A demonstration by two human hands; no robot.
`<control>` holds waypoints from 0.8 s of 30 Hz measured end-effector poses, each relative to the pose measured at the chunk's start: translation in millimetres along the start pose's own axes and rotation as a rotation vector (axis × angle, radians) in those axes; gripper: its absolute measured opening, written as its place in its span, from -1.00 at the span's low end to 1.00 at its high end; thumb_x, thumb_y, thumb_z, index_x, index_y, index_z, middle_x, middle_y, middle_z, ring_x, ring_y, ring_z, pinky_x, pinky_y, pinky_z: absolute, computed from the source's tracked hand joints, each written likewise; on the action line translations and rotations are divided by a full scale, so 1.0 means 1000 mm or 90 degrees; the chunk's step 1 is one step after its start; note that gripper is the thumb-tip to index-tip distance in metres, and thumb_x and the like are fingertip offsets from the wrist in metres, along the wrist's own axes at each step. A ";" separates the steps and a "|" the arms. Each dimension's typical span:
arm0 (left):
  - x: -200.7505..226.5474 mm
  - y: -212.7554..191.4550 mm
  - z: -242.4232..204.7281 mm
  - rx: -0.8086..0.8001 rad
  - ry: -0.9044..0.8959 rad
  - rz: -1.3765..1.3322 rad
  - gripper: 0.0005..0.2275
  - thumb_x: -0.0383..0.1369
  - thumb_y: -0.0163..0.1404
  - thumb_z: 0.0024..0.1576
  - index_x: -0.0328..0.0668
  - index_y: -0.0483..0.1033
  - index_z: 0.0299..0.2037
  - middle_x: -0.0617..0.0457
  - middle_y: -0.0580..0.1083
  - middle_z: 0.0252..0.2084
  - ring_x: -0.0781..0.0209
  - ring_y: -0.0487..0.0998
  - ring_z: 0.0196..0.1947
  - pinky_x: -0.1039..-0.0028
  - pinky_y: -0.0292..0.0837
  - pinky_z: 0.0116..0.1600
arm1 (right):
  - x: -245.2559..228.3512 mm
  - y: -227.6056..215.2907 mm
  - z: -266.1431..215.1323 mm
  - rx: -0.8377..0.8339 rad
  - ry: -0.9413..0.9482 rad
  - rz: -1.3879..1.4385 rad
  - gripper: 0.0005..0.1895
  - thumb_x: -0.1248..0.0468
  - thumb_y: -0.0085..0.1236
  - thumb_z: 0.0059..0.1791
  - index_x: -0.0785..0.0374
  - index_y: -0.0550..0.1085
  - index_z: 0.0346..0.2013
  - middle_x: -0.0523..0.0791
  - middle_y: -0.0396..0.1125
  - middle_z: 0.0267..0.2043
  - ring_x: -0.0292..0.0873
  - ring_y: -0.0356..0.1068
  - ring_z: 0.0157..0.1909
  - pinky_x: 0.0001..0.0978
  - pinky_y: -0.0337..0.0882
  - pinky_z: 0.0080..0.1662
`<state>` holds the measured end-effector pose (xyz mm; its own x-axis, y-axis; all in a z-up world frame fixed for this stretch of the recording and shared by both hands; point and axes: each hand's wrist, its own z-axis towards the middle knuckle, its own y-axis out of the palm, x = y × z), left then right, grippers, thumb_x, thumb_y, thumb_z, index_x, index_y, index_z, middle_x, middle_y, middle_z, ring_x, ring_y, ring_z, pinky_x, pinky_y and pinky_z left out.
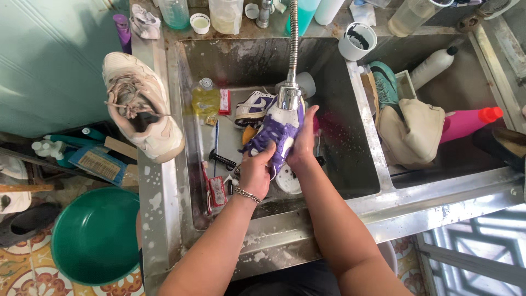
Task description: The person cleans two shoes in a metal sink, first scrubbing the midsole and upper of a purple and white shoe with a toothbrush and soapy foam, then rinsing it under a faucet and scrubbing the sole with a sponge, before repeating similar cleaning steps on a white shoe.
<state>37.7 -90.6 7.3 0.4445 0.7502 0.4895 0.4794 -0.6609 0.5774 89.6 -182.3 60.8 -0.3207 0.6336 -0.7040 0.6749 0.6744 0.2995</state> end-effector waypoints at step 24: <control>0.031 0.013 0.050 0.025 -0.172 -0.032 -0.83 -0.30 0.26 0.49 -0.15 0.62 0.17 -0.10 0.66 -0.03 0.04 0.82 -0.08 0.34 0.82 -0.02 | 0.003 -0.048 0.027 -0.176 -0.022 -0.111 -0.33 0.01 0.45 0.09 0.00 0.70 0.51 0.00 0.64 0.42 0.16 0.61 0.48 0.22 0.57 0.47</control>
<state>95.4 -77.5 -2.9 0.6024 0.7526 0.2659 0.5328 -0.6271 0.5682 74.1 -222.6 26.8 -0.3900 0.4899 -0.7797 0.4045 0.8518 0.3329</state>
